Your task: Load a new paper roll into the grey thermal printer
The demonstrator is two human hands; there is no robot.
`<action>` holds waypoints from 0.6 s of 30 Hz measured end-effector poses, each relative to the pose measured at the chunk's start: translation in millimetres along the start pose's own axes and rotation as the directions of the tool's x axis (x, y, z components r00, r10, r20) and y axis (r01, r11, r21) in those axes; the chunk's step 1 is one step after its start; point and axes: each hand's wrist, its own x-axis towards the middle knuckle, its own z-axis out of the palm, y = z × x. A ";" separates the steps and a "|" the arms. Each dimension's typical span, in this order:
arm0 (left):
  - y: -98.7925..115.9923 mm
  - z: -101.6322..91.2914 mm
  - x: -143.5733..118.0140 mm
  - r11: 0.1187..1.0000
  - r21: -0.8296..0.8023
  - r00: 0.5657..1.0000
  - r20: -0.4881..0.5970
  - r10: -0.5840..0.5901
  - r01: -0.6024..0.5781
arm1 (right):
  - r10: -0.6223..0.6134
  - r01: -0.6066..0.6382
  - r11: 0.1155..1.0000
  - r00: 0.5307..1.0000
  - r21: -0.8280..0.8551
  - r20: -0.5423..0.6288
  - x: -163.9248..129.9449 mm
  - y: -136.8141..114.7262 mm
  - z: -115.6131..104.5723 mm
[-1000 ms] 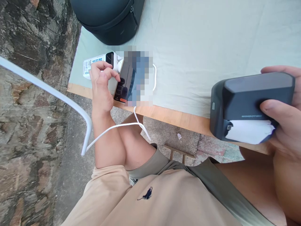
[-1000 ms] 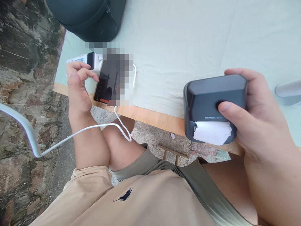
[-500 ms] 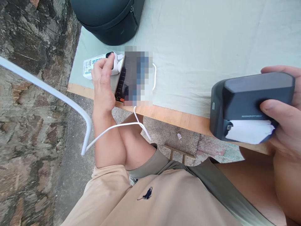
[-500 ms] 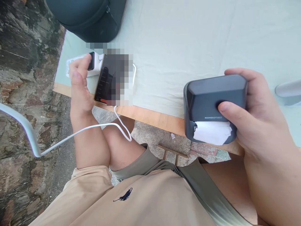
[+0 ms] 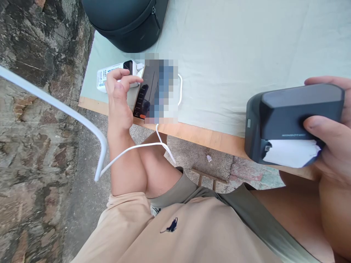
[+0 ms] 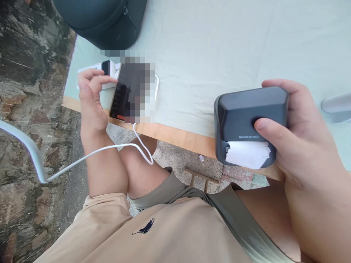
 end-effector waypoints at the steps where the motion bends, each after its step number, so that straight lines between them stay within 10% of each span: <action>1: 1.5 0.2 -0.4 1.000 -0.017 1.000 0.019 -0.024 0.025 | 0.003 -0.003 1.000 1.000 0.005 -0.003 0.1 0.0 -0.1; 18: 17.6 2.3 -5.9 0.995 -0.069 0.997 0.030 -0.077 0.079 | -0.013 0.013 1.000 1.000 0.011 0.005 0.0 1.4 -0.8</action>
